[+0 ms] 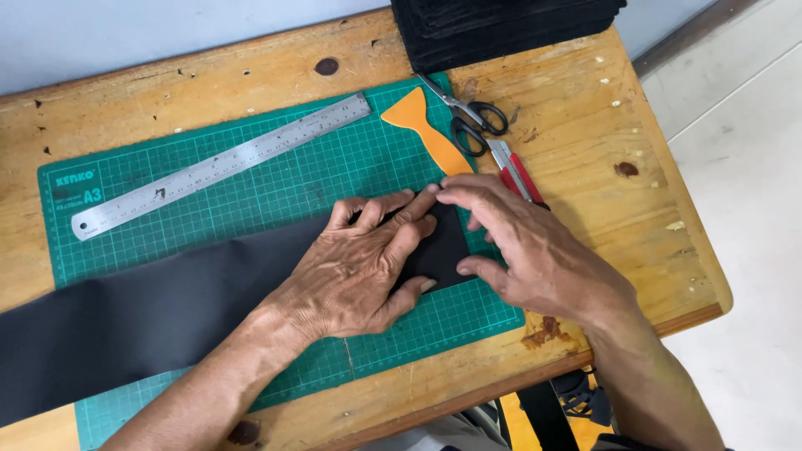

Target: The person measures and cuts a long strip of black fabric on a green cutting mat using a metal ruler and a red utility knife. They align the ruler to mark straight lines and slice through the material to create rectangular pieces.

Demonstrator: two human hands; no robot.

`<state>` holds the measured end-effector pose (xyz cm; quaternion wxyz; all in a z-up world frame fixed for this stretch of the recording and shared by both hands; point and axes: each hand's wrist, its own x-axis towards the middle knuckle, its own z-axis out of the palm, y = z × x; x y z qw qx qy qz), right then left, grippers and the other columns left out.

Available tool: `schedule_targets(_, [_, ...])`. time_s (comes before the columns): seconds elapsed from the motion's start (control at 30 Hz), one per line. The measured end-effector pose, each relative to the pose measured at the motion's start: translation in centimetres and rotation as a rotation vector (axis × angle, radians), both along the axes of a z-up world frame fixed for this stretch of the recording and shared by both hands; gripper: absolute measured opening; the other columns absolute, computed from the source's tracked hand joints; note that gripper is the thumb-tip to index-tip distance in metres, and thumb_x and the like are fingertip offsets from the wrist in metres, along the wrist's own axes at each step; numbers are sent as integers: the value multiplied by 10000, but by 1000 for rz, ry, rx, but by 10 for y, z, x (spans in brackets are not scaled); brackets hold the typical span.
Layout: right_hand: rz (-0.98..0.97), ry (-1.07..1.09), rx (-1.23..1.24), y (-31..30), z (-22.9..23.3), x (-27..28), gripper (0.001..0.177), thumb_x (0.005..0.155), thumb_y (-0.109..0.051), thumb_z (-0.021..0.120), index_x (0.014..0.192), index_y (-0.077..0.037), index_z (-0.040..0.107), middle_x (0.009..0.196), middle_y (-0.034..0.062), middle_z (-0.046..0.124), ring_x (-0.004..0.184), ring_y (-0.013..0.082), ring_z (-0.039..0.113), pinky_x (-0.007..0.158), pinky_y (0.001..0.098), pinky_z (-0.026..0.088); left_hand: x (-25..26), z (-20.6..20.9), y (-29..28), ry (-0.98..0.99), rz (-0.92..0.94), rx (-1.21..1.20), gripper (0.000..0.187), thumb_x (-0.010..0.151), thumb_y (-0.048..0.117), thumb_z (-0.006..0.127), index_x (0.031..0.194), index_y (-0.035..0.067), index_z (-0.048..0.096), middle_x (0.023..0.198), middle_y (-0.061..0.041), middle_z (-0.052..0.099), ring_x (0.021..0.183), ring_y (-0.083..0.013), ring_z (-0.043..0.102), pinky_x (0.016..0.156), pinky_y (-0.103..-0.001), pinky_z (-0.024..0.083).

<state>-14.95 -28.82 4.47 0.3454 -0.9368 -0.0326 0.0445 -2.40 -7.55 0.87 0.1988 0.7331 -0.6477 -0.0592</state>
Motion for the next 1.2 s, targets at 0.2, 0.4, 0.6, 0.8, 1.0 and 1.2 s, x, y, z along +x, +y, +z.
schedule_targets(0.2, [82, -43, -147, 0, -4, 0, 524, 887, -167, 709, 1369, -11, 576, 1580, 181, 453, 1446, 341, 427, 1170, 486, 344, 1, -7, 2, -58, -2, -26, 604, 979, 453, 619, 1394, 32, 491, 1695, -213, 230, 1423, -426, 452, 956, -541, 361])
schedule_targets(0.4, [50, 62, -132, 0, 3, 4, 590, 832, -231, 782, 1364, -29, 627, 1623, 115, 423, 1442, 319, 423, 1142, 504, 346, 2, -8, 2, -92, -16, 17, 662, 1007, 493, 583, 1453, 19, 462, 1701, -187, 228, 1447, -395, 406, 980, -536, 343])
schedule_targets(0.6, [62, 28, -148, 1, 1, 3, 573, 856, -265, 756, 1362, -26, 632, 1615, 136, 430, 1448, 339, 412, 1164, 495, 322, 1, -7, 5, -107, -16, -2, 661, 1050, 494, 557, 1494, 16, 449, 1694, -185, 236, 1475, -381, 373, 1038, -526, 341])
schedule_targets(0.8, [81, -19, -207, 5, 3, 4, 587, 834, -248, 776, 1346, 5, 640, 1575, 164, 491, 1405, 347, 478, 1135, 481, 373, 6, -16, 25, -136, -22, 25, 697, 1111, 537, 384, 1652, 122, 242, 1722, -119, 219, 1602, -305, 197, 1266, -562, 187])
schedule_targets(1.0, [64, -39, -236, 5, -1, 3, 548, 819, -261, 787, 1298, -14, 688, 1561, 140, 531, 1382, 313, 530, 1099, 427, 426, 11, -8, 76, -172, 65, 15, 651, 1113, 528, 315, 1640, 146, 309, 1704, -93, 296, 1585, -326, 242, 1270, -577, 184])
schedule_targets(1.2, [-35, 114, -329, 12, 6, 4, 631, 756, -295, 803, 1335, -78, 677, 1608, 27, 510, 1234, 194, 629, 986, 379, 526, 23, -6, 133, -188, 144, 80, 617, 1116, 532, 282, 1654, 229, 279, 1724, -37, 251, 1600, -303, 207, 1277, -578, 131])
